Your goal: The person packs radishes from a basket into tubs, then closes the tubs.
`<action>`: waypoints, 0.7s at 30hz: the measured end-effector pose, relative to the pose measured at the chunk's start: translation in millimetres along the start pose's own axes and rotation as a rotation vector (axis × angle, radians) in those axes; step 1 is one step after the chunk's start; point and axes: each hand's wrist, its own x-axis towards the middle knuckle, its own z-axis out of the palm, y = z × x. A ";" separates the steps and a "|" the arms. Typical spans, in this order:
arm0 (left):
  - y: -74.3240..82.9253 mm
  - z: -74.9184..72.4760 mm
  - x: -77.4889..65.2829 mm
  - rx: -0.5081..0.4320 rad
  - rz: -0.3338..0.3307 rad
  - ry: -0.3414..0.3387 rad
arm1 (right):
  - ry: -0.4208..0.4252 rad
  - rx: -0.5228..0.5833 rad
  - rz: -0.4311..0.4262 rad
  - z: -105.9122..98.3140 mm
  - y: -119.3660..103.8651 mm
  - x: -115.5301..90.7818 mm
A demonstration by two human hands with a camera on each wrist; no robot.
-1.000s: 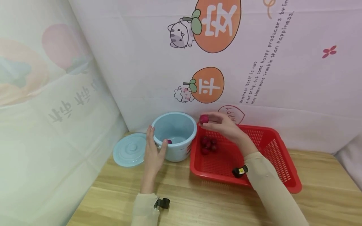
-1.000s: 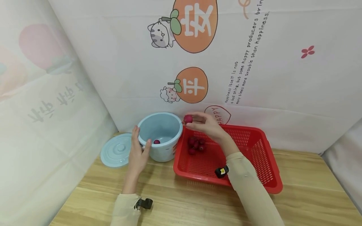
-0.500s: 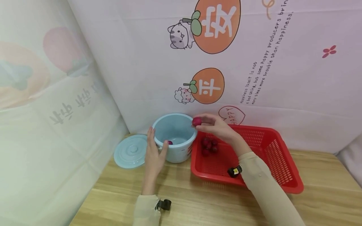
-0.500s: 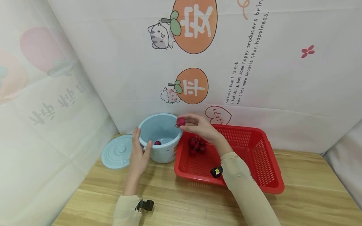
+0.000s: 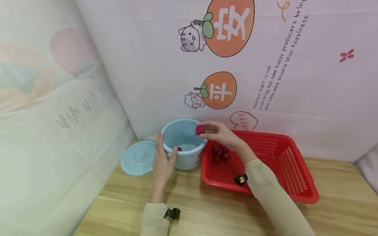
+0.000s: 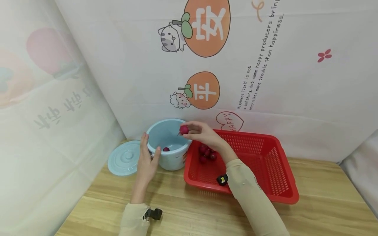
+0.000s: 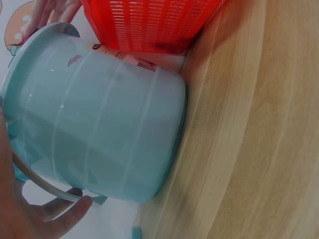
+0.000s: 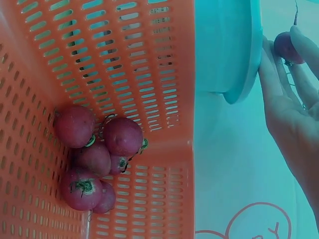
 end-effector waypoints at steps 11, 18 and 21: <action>-2.3 -1.3 -1.1 0.002 0.011 0.018 | -0.027 -0.003 0.012 4.6 3.3 6.0; -2.5 2.1 -0.9 0.004 0.017 0.014 | -0.111 -0.090 0.029 -1.1 0.9 9.4; -1.8 1.6 -0.2 0.003 0.003 0.016 | -0.153 -0.136 0.024 -3.3 -2.9 13.7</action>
